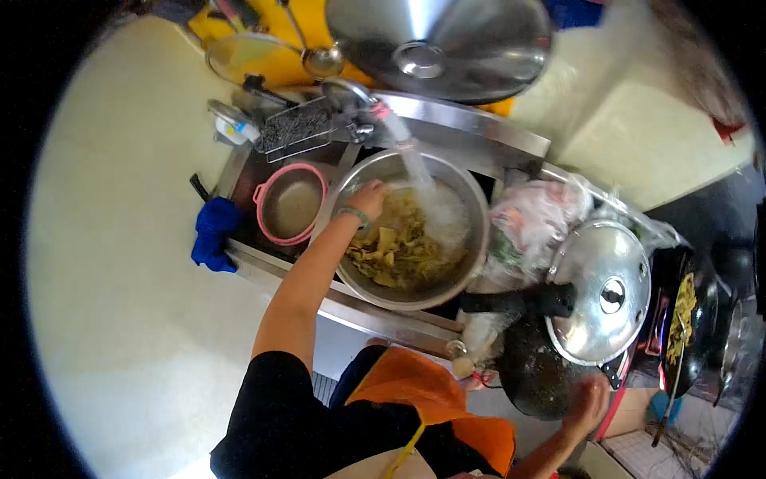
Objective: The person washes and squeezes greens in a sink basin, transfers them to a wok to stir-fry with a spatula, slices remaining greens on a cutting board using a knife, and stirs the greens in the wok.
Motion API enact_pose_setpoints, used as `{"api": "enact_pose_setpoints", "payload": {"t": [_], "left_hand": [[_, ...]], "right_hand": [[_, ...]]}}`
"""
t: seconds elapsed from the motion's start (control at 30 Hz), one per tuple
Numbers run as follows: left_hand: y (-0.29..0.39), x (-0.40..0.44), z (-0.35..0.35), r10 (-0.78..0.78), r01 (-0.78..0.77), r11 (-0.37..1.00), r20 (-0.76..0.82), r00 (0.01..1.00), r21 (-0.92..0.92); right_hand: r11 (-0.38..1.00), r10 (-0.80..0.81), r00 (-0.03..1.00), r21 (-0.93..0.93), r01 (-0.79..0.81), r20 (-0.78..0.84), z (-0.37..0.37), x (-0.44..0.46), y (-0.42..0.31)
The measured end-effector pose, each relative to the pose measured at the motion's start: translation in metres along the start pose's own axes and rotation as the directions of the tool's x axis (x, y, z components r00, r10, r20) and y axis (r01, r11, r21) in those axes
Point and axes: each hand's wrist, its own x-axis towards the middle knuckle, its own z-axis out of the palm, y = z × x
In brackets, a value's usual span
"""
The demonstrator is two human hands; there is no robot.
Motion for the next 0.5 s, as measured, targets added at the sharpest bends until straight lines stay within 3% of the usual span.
{"api": "enact_pose_setpoints", "payload": {"t": [0.03,0.1,0.13,0.17,0.2,0.23,0.3,0.37,0.47,0.5], "left_hand": [[-0.017,0.019,0.003,-0.015,0.014,1.000,-0.028,1.000,-0.019],[-0.040,0.044,0.017,-0.039,0.038,0.999,-0.048,0.998,-0.037],[-0.044,0.046,0.011,-0.018,0.016,0.991,-0.018,1.000,-0.134],[-0.041,0.044,-0.004,0.004,-0.002,0.973,0.006,1.000,-0.232],[-0.042,0.044,-0.011,0.026,-0.016,0.945,0.027,0.999,-0.326],[-0.045,0.047,-0.006,0.048,-0.039,0.923,0.013,0.999,-0.382],[-0.046,0.061,0.001,0.095,-0.100,0.868,-0.034,0.995,-0.486],[-0.045,0.077,0.012,0.165,-0.173,0.854,-0.059,0.985,-0.491],[-0.046,0.099,0.023,0.268,-0.277,0.876,-0.077,0.960,-0.396],[-0.045,0.105,0.022,0.281,-0.278,0.890,-0.046,0.959,-0.361]], "right_hand": [[0.998,-0.061,0.954,-0.013,0.068,0.293,0.051,0.019,-0.035],[0.999,0.035,0.862,-0.012,-0.034,0.505,0.151,0.048,-0.090],[0.999,-0.036,0.804,0.002,0.043,0.593,0.192,0.066,-0.075],[0.981,-0.018,0.733,-0.129,0.143,0.680,0.234,0.082,-0.087],[0.985,-0.016,0.683,-0.105,0.135,0.730,0.277,0.094,-0.071],[0.924,-0.007,0.618,-0.232,0.305,0.786,0.315,0.108,-0.062],[0.730,-0.233,0.516,-0.203,0.653,0.824,0.388,0.127,0.012],[0.609,0.013,0.621,-0.499,0.617,0.784,0.444,0.130,0.048],[0.553,-0.123,0.526,-0.382,0.741,0.842,0.491,0.133,0.118],[0.535,-0.119,0.542,-0.406,0.741,0.832,0.498,0.130,0.121]]}}
